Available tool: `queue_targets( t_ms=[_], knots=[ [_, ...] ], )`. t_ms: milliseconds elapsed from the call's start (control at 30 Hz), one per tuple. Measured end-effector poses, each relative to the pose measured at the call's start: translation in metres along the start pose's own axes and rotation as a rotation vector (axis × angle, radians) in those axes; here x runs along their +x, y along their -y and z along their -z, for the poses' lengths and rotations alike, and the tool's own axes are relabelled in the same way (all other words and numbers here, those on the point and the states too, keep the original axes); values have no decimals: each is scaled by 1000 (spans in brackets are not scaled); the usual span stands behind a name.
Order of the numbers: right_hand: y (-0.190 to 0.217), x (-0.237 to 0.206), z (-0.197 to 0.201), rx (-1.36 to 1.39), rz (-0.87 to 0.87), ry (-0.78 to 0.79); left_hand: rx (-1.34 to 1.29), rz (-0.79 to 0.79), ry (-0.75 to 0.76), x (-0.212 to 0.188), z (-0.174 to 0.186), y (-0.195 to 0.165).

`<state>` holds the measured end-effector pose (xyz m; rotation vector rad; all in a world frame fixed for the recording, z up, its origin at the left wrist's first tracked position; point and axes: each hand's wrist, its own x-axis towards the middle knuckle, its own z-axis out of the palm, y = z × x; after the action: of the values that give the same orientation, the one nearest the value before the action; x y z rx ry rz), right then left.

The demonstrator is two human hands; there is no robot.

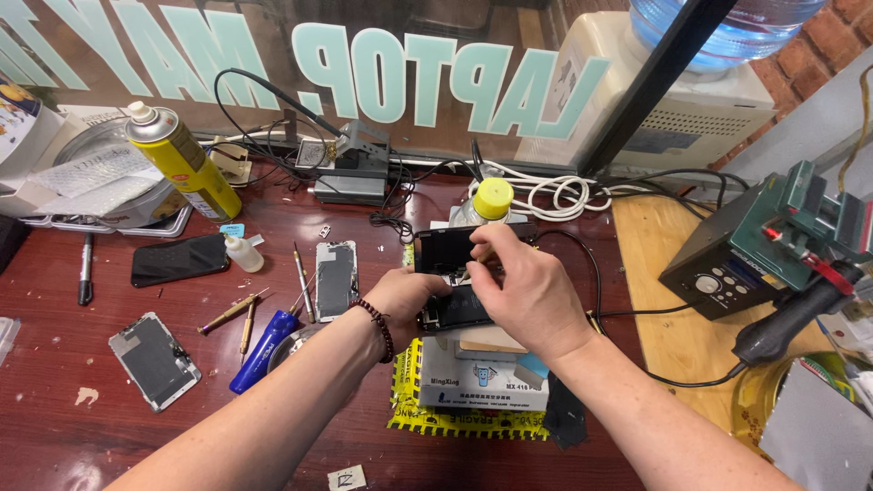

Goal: The person repairs a disassembled smartphone at a workbench. They pry at the phone's internal components with a small tool, pick up small parts, dip a component into a bowl of liquid, clean a part, then press the phone closed and handle the assembled phone.

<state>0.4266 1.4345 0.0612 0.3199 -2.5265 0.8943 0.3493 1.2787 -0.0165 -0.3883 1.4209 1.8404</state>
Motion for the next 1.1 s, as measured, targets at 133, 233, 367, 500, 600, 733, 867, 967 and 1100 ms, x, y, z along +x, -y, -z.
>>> queue_targets(
  t_ms=[133, 233, 367, 500, 600, 733, 867, 967, 1100],
  knots=[
    [4, 12, 7, -230, -55, 166, -58, 1, 30, 2, -2, 2],
    [8, 21, 8, -218, 47, 169, -45, -8, 20, 5, 0, 3],
    [16, 24, 10, -90, 64, 190, -39, -22, 22, 9, 3, 6],
    [21, 28, 16, -72, 82, 269, -10, -61, -4, 14, 4, 9],
    [22, 32, 12, -278, -157, 348, -45, -98, -10, 18, 3, 12],
    [17, 32, 13, -65, -63, 302, 113, -189, -118, 24, -1, 15],
    [12, 29, 10, 23, -86, 260, 182, -238, -212, 26, -5, 17],
    [8, 25, 9, 48, -182, 257, 175, -239, -230, 24, -8, 17],
    [3, 22, 7, 129, -178, 227, 181, -249, -267, 21, -10, 17]
  ],
)
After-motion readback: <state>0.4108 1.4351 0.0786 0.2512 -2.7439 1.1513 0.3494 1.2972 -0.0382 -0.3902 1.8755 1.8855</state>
